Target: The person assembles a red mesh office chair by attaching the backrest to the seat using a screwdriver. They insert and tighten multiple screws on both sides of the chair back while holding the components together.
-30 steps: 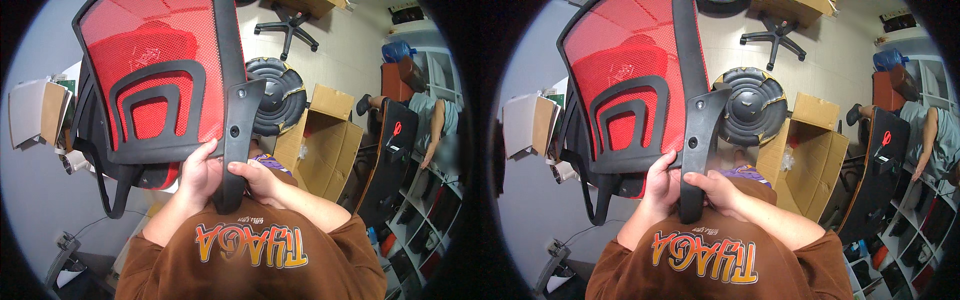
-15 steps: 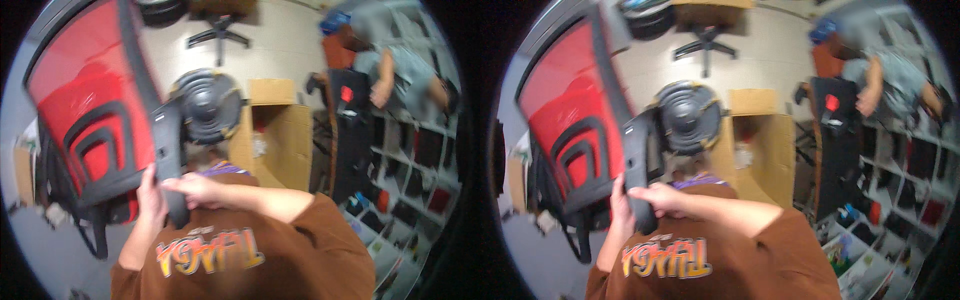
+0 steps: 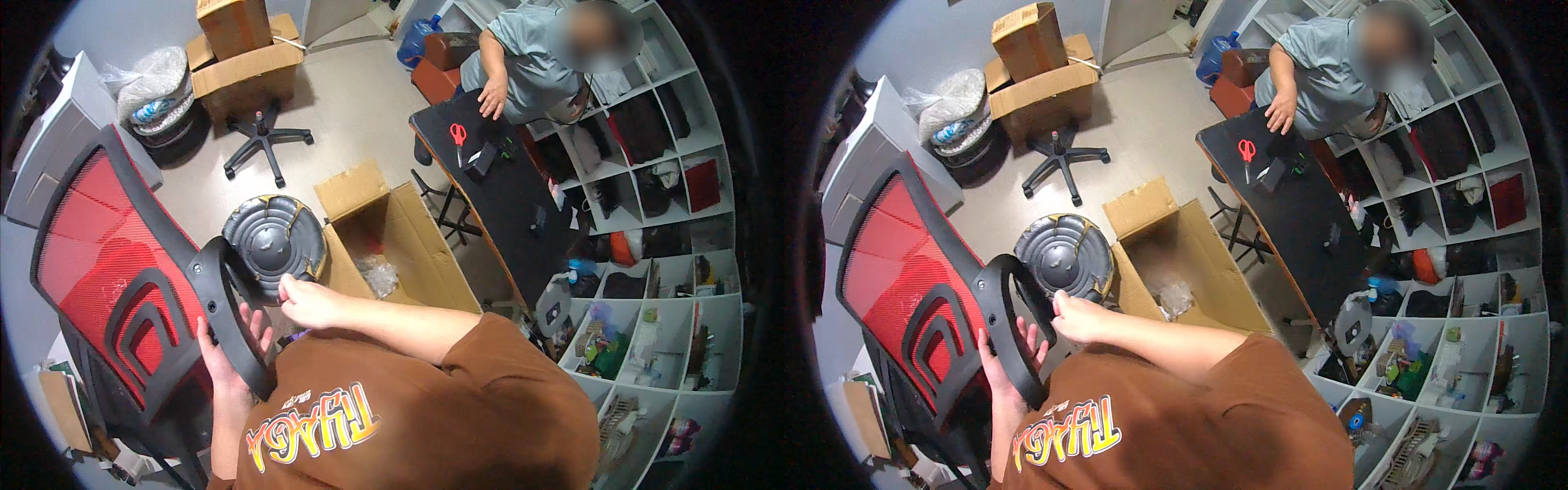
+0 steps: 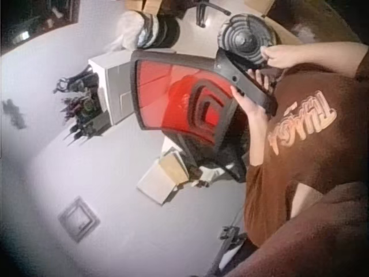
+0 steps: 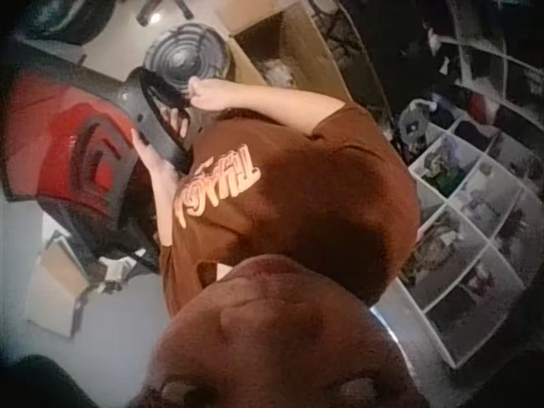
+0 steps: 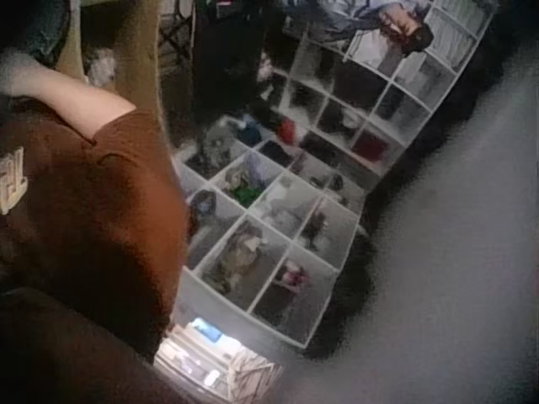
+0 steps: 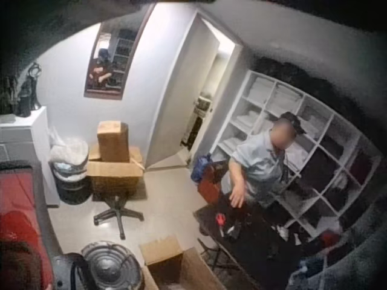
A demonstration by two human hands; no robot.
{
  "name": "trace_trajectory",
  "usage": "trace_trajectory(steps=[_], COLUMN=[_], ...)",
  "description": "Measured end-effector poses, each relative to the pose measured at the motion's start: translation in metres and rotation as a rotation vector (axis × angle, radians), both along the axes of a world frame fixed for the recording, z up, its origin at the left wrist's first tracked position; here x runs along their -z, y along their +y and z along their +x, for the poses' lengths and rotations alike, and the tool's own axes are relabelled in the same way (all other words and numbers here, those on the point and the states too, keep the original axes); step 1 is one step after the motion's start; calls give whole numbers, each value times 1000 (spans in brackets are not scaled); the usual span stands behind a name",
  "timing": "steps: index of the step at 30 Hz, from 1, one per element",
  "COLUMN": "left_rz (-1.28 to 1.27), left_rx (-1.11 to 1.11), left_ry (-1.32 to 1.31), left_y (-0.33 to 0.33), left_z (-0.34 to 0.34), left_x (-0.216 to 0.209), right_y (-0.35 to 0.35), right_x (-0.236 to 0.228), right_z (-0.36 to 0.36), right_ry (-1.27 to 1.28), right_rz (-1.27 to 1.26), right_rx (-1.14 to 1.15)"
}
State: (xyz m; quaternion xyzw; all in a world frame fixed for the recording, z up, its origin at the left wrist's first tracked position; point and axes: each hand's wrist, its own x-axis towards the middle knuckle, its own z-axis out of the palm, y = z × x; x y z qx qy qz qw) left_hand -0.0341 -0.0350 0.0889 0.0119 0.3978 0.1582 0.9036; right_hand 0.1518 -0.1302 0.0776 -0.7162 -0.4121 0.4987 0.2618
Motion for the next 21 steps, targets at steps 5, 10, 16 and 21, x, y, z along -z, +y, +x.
trace_trajectory(steps=[5,10,16,21], left_rz=[116,101,112,113], left_rx=[96,56,-36,-60], left_ry=[-85,-147,-49,-104], left_y=[-4,-1,-10,-11], left_z=[-12,-13,2,-1], left_x=[0,11,-2,2], right_y=[0,23,56,69], right_x=[11,-33,-42,-61], right_z=[4,12,11,-20], right_ry=[27,162,-245,-355], right_rz=[177,104,640,562], right_rx=[9,-63,-186,-258])
